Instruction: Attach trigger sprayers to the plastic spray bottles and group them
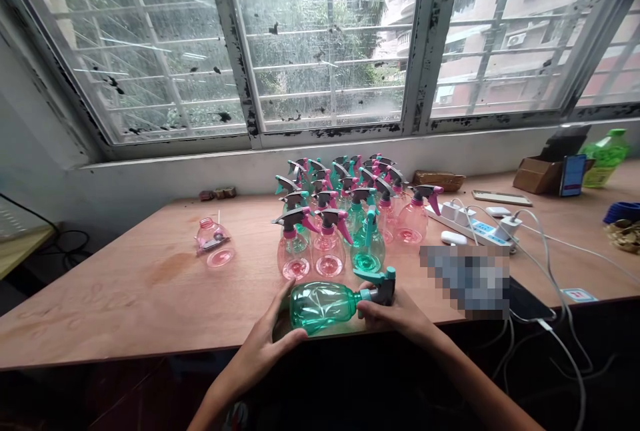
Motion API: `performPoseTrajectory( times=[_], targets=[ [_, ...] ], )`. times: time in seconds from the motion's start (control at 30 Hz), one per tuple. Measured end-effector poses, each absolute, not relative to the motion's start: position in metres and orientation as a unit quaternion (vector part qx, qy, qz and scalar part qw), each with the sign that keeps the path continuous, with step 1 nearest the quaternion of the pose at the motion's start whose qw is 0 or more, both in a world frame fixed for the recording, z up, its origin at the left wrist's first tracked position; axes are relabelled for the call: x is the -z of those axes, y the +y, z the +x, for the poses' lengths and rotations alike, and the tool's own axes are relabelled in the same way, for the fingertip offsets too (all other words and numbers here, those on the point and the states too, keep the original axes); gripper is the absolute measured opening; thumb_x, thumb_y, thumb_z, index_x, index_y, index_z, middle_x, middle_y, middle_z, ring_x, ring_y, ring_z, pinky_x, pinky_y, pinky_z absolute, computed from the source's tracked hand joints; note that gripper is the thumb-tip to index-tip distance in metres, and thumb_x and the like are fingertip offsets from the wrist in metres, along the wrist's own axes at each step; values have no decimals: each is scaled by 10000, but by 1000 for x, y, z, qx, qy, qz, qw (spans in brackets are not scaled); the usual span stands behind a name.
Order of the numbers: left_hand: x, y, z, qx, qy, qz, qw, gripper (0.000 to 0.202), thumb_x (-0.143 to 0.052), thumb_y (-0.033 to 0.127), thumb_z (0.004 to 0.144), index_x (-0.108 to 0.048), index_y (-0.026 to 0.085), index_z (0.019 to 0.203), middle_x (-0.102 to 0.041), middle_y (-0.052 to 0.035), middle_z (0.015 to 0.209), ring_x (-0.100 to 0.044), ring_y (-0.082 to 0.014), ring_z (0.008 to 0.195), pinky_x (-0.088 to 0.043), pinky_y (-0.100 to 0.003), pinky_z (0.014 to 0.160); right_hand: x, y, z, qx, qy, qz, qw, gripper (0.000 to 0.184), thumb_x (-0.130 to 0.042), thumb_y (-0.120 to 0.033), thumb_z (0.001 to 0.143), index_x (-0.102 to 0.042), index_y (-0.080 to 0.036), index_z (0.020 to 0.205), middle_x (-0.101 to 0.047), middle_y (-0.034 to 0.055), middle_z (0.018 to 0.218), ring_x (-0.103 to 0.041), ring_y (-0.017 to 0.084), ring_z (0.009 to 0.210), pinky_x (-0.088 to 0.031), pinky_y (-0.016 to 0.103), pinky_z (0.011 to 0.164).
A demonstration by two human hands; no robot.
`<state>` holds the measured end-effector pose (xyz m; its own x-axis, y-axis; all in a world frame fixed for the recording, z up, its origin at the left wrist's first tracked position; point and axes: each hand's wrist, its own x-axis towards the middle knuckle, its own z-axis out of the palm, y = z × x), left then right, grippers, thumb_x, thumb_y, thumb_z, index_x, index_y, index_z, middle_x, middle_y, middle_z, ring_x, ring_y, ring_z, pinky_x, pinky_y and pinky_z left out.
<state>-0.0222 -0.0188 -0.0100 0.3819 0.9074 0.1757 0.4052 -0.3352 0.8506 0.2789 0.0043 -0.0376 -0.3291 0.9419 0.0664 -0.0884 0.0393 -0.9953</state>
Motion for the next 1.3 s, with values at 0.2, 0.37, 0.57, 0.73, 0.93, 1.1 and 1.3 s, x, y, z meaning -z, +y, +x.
performPoseTrajectory(
  times=[0.2,0.37,0.57,0.73,0.93,1.1,1.3],
  targets=[
    [11,-19,-24,-328,435,758,359,1068,-793,424,826,-86,331,1622,-263,-80,1673,-305,-333,1512,-272,-526,1234,35,3,279,-584,-568,-376,441,422,-835,-523,765,-688,-154,908,-688,21,707,-619,147,598,-470,256,570],
    [11,-18,-25,-326,463,751,339,746,-559,522,969,-243,288,1604,-283,-68,1665,-227,-328,1538,-187,-547,1249,34,3,278,-580,-582,-362,440,395,-819,-525,783,-704,-160,881,-687,28,703,-615,157,583,-471,265,552],
    [8,-20,-19,-326,447,757,349,1103,-757,383,865,49,332,1616,-357,-92,1634,-367,-302,1488,-302,-510,1224,36,3,278,-587,-569,-357,452,387,-815,-528,788,-687,-171,862,-624,-5,634,-587,147,551,-453,254,526],
    [10,-18,-21,-318,455,754,351,918,-635,544,915,-117,281,1625,-273,-78,1669,-223,-314,1540,-186,-515,1255,36,3,279,-594,-573,-340,451,368,-817,-505,792,-687,-169,865,-610,-8,653,-563,138,554,-450,256,528],
    [8,-17,-25,-328,436,730,411,820,-574,491,973,-98,325,1620,-291,-47,1666,-250,-274,1537,-211,-497,1257,35,3,279,-582,-587,-343,446,359,-805,-499,806,-693,-160,837,-639,12,679,-584,143,565,-451,254,526],
    [5,-20,-22,-321,420,750,398,1029,-763,383,867,-56,368,1615,-258,-55,1677,-283,-293,1525,-258,-501,1247,31,1,278,-577,-587,-349,448,385,-810,-523,788,-690,-158,813,-636,9,658,-577,140,555,-452,254,526],
    [9,-16,-27,-314,418,760,385,800,-589,548,950,-205,313,1611,-232,-49,1684,-196,-326,1548,-159,-519,1266,34,3,279,-570,-593,-352,446,390,-814,-519,786,-689,-150,807,-623,0,633,-561,134,556,-435,245,527]
  ],
)
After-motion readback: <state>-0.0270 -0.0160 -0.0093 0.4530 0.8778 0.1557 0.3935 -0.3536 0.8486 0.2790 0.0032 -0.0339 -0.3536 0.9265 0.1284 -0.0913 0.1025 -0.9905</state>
